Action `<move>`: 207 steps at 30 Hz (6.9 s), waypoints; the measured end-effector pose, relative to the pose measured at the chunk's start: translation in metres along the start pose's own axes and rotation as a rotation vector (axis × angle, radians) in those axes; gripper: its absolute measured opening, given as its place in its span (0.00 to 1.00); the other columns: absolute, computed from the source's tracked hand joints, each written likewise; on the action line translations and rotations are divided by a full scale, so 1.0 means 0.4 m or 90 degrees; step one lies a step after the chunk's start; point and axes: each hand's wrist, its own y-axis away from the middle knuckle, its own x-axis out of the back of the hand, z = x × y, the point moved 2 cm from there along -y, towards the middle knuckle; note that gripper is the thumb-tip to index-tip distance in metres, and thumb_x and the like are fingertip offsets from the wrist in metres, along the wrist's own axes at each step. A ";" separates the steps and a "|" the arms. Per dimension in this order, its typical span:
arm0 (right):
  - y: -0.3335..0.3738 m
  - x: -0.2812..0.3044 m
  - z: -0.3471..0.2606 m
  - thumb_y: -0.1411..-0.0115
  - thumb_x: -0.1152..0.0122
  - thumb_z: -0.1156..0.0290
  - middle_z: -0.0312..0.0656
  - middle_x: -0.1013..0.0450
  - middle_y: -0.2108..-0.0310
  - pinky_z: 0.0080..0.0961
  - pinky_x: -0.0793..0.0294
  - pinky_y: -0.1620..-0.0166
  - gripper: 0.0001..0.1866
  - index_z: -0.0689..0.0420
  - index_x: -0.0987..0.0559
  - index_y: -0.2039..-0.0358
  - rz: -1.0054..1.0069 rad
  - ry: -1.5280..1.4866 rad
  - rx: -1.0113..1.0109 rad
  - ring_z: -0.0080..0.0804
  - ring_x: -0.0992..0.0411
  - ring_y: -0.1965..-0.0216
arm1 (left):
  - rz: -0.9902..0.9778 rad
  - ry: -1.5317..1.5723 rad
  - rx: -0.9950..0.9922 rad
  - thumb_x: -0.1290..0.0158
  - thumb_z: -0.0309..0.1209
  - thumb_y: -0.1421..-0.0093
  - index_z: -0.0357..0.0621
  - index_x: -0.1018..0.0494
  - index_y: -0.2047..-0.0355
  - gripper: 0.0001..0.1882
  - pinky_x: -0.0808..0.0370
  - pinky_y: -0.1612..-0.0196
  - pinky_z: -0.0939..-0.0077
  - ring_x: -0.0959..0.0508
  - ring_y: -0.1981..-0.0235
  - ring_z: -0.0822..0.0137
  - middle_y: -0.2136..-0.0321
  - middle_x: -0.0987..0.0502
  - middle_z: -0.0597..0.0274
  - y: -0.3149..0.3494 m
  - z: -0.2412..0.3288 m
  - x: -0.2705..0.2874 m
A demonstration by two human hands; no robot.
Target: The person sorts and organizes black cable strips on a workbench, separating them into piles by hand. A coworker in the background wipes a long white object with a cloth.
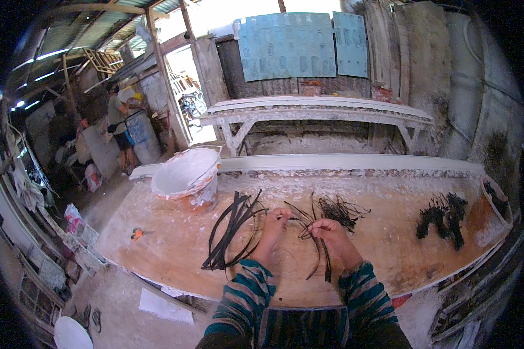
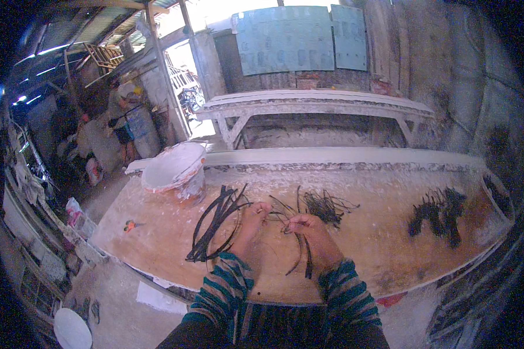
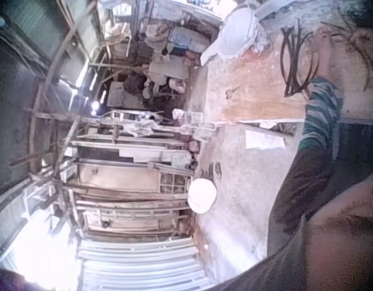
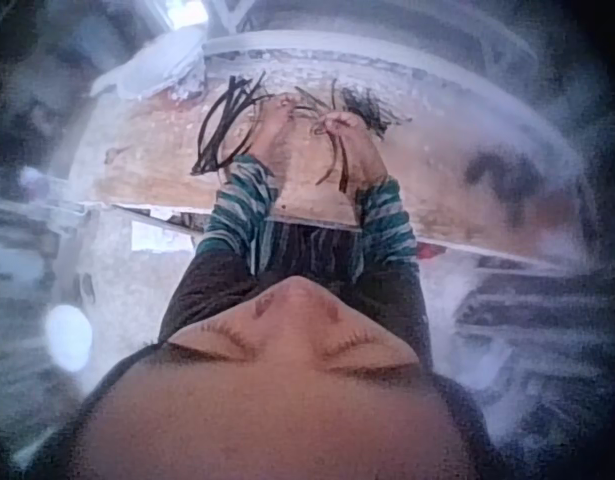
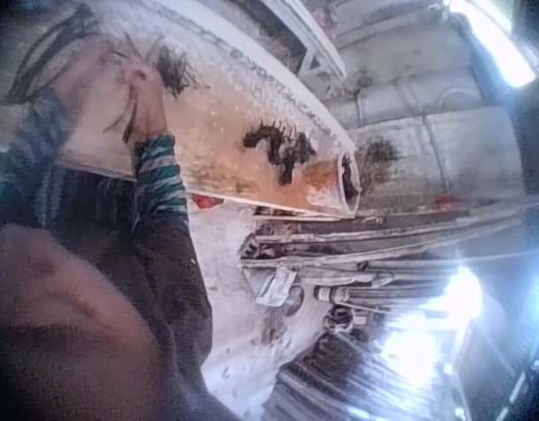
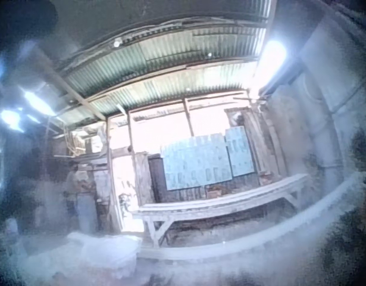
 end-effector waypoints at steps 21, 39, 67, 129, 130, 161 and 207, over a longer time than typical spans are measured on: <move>-0.037 0.146 0.039 0.50 0.44 0.75 0.37 0.33 0.77 0.24 0.36 0.75 0.05 0.54 0.27 0.71 0.532 0.636 0.211 0.26 0.37 0.79 | -0.311 -0.077 -0.068 0.51 0.39 0.43 0.46 0.33 0.78 0.12 0.44 0.80 0.88 0.42 0.82 0.82 0.84 0.40 0.77 0.166 0.028 -0.217; -0.036 0.074 0.044 0.54 0.38 0.71 0.40 0.33 0.79 0.23 0.36 0.73 0.06 0.59 0.23 0.76 0.393 0.690 0.170 0.29 0.34 0.77 | -0.035 -0.007 0.063 0.48 0.35 0.45 0.45 0.25 0.70 0.08 0.49 0.83 0.88 0.43 0.85 0.84 0.80 0.30 0.76 0.021 0.026 0.004; -0.022 0.116 -0.036 0.55 0.39 0.70 0.39 0.29 0.77 0.30 0.34 0.69 0.03 0.54 0.21 0.78 0.454 0.878 0.337 0.36 0.30 0.72 | 0.076 -0.556 -0.382 0.50 0.27 0.50 0.45 0.27 0.64 0.12 0.35 0.61 0.69 0.31 0.64 0.58 0.68 0.30 0.57 -0.018 -0.011 0.030; -0.020 0.021 0.018 0.48 0.43 0.75 0.34 0.29 0.75 0.15 0.34 0.66 0.13 0.63 0.28 0.61 0.159 0.287 0.032 0.19 0.32 0.72 | 0.205 -0.518 -0.436 0.48 0.35 0.49 0.51 0.25 0.72 0.06 0.45 0.57 0.66 0.30 0.66 0.64 0.73 0.27 0.67 0.026 0.052 -0.006; -0.021 0.023 0.014 0.47 0.43 0.75 0.34 0.29 0.74 0.15 0.34 0.66 0.12 0.63 0.28 0.62 0.143 0.281 0.046 0.19 0.32 0.72 | 0.205 -0.513 -0.410 0.49 0.35 0.49 0.50 0.25 0.72 0.06 0.45 0.58 0.66 0.30 0.66 0.64 0.73 0.27 0.67 0.025 0.051 -0.003; -0.032 0.077 0.002 0.41 0.51 0.62 0.28 0.41 0.89 0.11 0.46 0.81 0.13 0.60 0.28 0.73 0.084 0.099 -0.044 0.14 0.46 0.88 | 0.387 -0.209 -0.340 0.48 0.26 0.48 0.37 0.26 0.72 0.05 0.31 0.70 0.77 0.28 0.76 0.69 0.78 0.26 0.59 -0.004 0.065 0.084; -0.005 0.156 -0.069 0.42 0.50 0.68 0.30 0.29 0.72 0.26 0.29 0.61 0.13 0.53 0.31 0.56 0.094 -0.368 0.200 0.19 0.30 0.69 | -0.078 0.165 -0.053 0.50 0.26 0.46 0.40 0.32 0.70 0.04 0.40 0.77 0.89 0.35 0.80 0.81 0.77 0.30 0.68 -0.018 0.035 0.081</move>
